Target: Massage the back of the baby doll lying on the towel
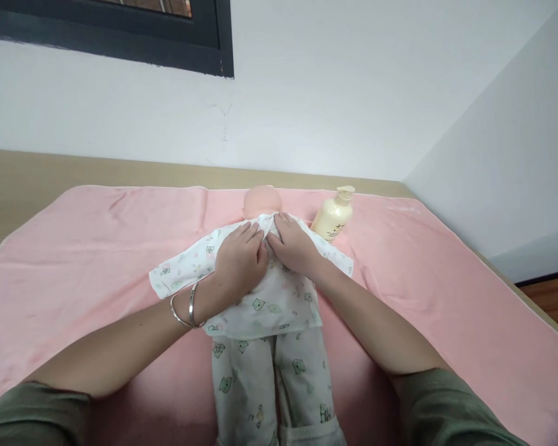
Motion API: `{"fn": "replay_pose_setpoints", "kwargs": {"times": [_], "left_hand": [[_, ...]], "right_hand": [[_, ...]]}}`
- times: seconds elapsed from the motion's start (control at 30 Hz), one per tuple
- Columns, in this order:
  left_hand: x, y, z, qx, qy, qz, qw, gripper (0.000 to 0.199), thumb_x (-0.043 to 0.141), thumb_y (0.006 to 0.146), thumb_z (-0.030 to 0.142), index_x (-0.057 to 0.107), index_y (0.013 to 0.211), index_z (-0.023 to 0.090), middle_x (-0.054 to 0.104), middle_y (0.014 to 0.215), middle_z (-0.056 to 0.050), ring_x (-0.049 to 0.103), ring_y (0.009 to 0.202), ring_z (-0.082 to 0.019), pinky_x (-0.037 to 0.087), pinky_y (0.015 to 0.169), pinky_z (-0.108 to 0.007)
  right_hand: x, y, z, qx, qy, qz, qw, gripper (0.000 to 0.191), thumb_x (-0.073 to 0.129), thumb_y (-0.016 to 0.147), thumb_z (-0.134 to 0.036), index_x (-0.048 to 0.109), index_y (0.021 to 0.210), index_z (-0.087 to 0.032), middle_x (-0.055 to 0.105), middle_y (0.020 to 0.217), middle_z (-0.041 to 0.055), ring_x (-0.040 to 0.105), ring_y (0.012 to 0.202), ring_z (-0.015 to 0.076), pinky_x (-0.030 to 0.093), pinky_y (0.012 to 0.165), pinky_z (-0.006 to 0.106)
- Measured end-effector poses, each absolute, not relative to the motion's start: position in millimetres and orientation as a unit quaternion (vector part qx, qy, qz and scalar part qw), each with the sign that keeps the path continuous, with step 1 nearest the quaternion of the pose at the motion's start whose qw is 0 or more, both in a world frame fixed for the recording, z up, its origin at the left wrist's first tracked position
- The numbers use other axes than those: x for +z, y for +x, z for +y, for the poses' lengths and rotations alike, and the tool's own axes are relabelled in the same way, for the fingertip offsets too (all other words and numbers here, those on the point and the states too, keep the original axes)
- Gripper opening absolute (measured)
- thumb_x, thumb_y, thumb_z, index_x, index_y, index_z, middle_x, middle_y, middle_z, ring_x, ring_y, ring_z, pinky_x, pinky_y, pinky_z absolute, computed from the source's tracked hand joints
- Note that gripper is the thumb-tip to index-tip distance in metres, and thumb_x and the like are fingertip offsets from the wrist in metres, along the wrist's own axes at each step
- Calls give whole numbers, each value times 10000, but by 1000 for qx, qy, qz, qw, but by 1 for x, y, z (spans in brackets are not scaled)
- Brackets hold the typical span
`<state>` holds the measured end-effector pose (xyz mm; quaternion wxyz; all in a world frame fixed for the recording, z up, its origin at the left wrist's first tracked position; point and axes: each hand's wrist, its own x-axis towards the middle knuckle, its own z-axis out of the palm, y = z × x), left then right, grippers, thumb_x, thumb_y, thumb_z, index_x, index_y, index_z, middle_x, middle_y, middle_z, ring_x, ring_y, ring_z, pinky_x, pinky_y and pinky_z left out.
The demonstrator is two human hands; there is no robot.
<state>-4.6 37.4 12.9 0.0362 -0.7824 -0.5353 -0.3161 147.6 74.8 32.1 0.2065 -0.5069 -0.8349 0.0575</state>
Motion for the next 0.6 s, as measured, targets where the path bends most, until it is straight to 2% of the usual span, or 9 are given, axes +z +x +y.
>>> {"fn": "replay_pose_setpoints", "kwargs": {"times": [0.1,0.2,0.3,0.4,0.5,0.6], "left_hand": [[12,-4,36,-318,-776,-545,22,321,403,914,219,687,1037,135,703,1238,-148,612,1229,-286,437,1160,-454],[16,-6,44,-310,-757,-574,-18,352,405,906,237,657,1122,120,665,1311,-159,571,1287,-301,419,1168,-476],[22,-9,54,-284,-741,-604,-71,309,377,901,235,632,1042,134,700,1143,-164,627,1128,-308,492,1053,-487],[22,-11,60,-288,-735,-611,-66,272,348,901,234,599,970,155,689,1015,-155,630,978,-302,520,954,-485],[16,-11,60,-300,-740,-600,-43,279,332,906,237,597,946,160,683,986,-154,621,946,-301,519,927,-481],[8,-11,60,-314,-744,-589,-38,364,318,922,253,627,1069,127,694,1126,-171,624,1076,-309,493,1008,-479]], "right_hand": [[30,148,79,38,-511,-838,189,554,394,961,-273,484,1401,51,531,1471,272,472,1396,368,394,1172,525],[27,144,69,13,-505,-844,181,553,382,971,-259,479,1410,63,523,1477,280,466,1404,375,373,1187,529],[28,139,50,-24,-497,-848,180,551,358,987,-248,481,1415,77,529,1467,291,467,1409,375,368,1196,510],[30,135,36,-54,-489,-851,185,543,316,1005,-240,498,1403,82,545,1445,305,486,1401,368,380,1192,498],[31,136,39,-30,-483,-853,194,518,302,1004,-233,543,1381,29,577,1431,267,503,1394,337,410,1176,487],[29,140,55,22,-486,-848,211,528,326,991,-264,521,1404,0,542,1480,240,466,1426,324,407,1179,510]]}}
